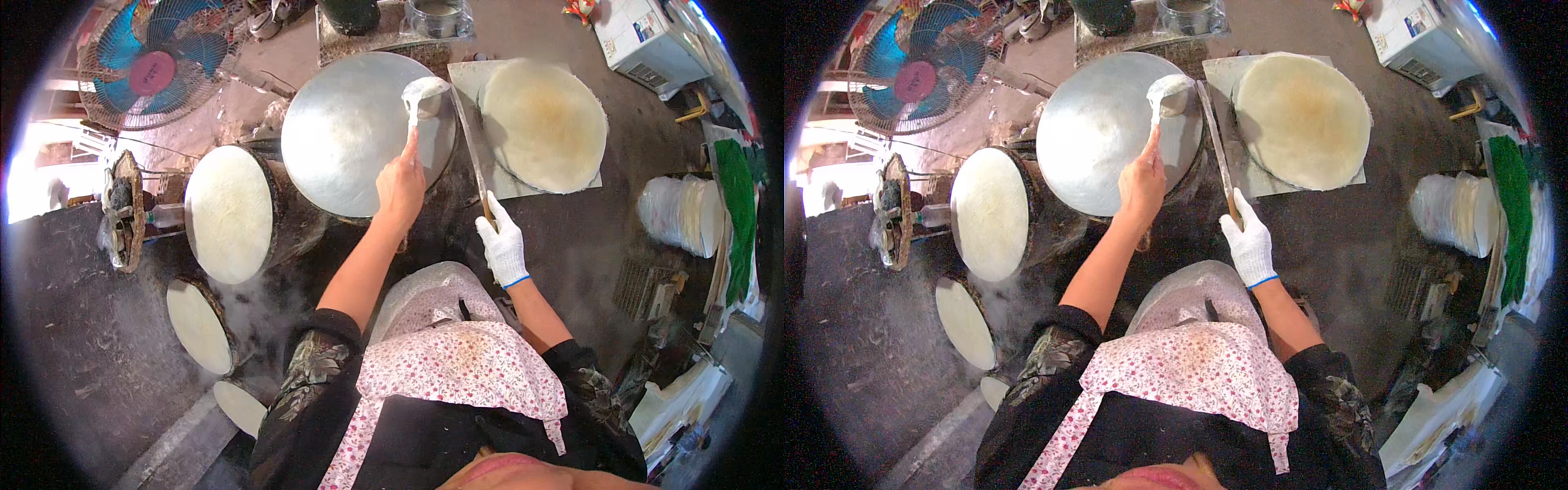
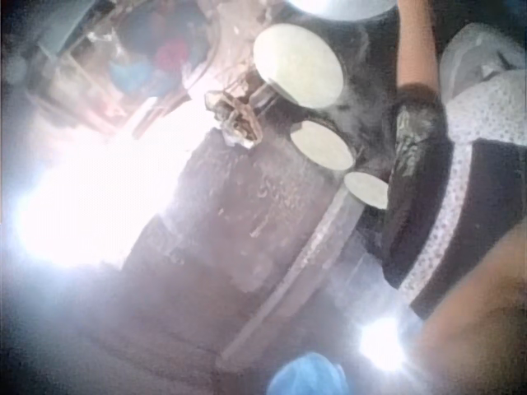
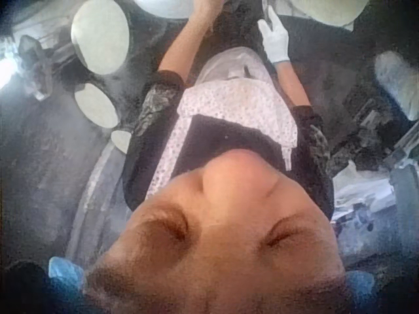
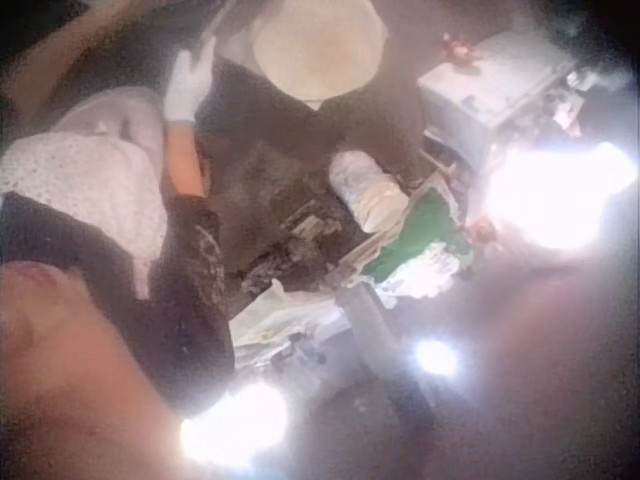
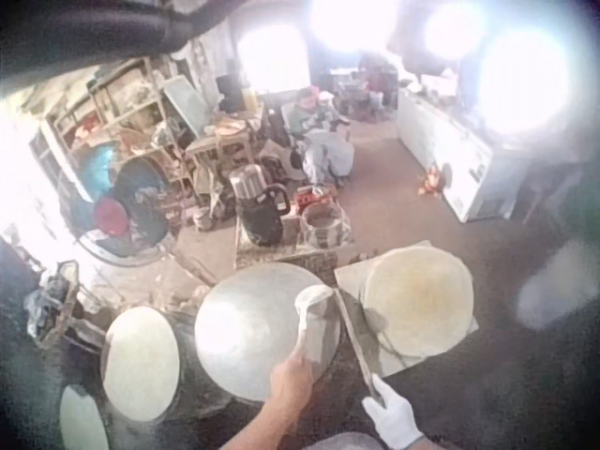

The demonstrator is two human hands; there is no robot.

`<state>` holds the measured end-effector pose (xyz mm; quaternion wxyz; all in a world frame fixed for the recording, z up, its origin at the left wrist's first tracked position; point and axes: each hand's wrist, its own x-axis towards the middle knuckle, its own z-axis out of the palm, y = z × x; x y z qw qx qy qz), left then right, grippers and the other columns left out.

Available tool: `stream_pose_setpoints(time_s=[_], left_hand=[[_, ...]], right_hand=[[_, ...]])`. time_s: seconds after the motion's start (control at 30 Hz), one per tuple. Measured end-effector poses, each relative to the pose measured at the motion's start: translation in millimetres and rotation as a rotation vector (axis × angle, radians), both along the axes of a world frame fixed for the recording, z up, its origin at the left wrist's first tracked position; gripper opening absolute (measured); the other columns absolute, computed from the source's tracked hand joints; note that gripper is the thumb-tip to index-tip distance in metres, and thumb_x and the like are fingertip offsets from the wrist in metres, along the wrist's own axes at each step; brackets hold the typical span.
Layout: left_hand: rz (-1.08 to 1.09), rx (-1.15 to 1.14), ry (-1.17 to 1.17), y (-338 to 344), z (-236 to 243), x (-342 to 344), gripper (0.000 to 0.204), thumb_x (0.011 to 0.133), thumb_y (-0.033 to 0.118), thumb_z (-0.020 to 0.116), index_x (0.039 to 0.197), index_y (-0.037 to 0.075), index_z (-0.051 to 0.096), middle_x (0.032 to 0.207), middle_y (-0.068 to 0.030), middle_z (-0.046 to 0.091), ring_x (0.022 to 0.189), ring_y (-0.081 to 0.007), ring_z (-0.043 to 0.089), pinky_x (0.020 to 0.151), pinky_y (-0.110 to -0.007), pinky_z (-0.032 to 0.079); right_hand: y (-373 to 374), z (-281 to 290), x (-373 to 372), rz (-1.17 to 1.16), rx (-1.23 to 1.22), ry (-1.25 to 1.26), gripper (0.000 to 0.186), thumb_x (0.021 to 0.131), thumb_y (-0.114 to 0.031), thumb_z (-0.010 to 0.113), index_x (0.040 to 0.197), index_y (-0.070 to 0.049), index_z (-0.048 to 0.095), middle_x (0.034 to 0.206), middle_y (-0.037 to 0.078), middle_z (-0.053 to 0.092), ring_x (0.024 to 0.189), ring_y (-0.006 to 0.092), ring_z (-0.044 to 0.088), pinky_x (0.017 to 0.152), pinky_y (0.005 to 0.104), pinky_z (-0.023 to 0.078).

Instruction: The person ladles batter onto multiple hot round pans, spreads it into thin crepes, flips them with a spatula, and stacks the finished crepes on a tray. The process repeats continuously across several pans.

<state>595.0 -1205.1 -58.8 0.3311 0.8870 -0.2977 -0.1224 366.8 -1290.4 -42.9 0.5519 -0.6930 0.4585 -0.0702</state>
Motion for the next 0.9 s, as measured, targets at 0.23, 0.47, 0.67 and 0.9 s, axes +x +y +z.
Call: stream_pose_setpoints(time_s=[0.23, 0.47, 0.67, 0.9], left_hand=[[-0.045, 0.304, -0.249, -6, -23, 98, 0.055, 0.101, 0.011, 0.052, 0.155, 0.020, 0.053, 0.074, -0.0180, 0.069, 0.062, -0.0327, 0.068, 0.059, -0.046, 0.052], [0.559, -0.212, 0.248, 93, -7, 137, 0.052, 0.106, 0.013, 0.047, 0.157, 0.004, 0.046, 0.081, -0.0171, 0.068, 0.063, -0.0242, 0.063, 0.061, -0.040, 0.053], [0.517, -0.612, 0.516, 189, 61, 48, 0.055, 0.112, 0.018, 0.042, 0.164, 0.001, 0.032, 0.061, -0.0002, 0.050, 0.043, -0.0077, 0.042, 0.040, -0.025, 0.036], [0.533, -0.759, 0.787, 233, 101, -6, 0.055, 0.114, 0.022, 0.042, 0.165, 0.005, 0.029, 0.067, -0.0007, 0.049, 0.045, -0.0081, 0.042, 0.040, -0.025, 0.039]], right_hand=[[50, -1, 32, -0.023, -0.177, 0.197, 0.058, 0.100, -0.024, 0.066, 0.156, -0.018, 0.050, 0.119, 0.025, 0.072, 0.099, 0.0383, 0.073, 0.087, 0.0426, 0.057], [45, -19, 122, 0.127, -0.403, 0.023, 0.051, 0.101, -0.035, 0.059, 0.149, -0.019, 0.056, 0.100, 0.029, 0.071, 0.093, 0.0467, 0.070, 0.083, 0.0531, 0.054], [34, -16, 120, -0.043, -0.424, 0.164, 0.049, 0.100, -0.031, 0.064, 0.147, -0.019, 0.060, 0.110, 0.020, 0.076, 0.091, 0.0377, 0.075, 0.083, 0.0450, 0.059], [39, -17, 155, 0.143, -0.512, 0.016, 0.050, 0.100, -0.043, 0.057, 0.142, -0.018, 0.064, 0.119, 0.022, 0.072, 0.106, 0.0417, 0.070, 0.095, 0.0473, 0.053]])
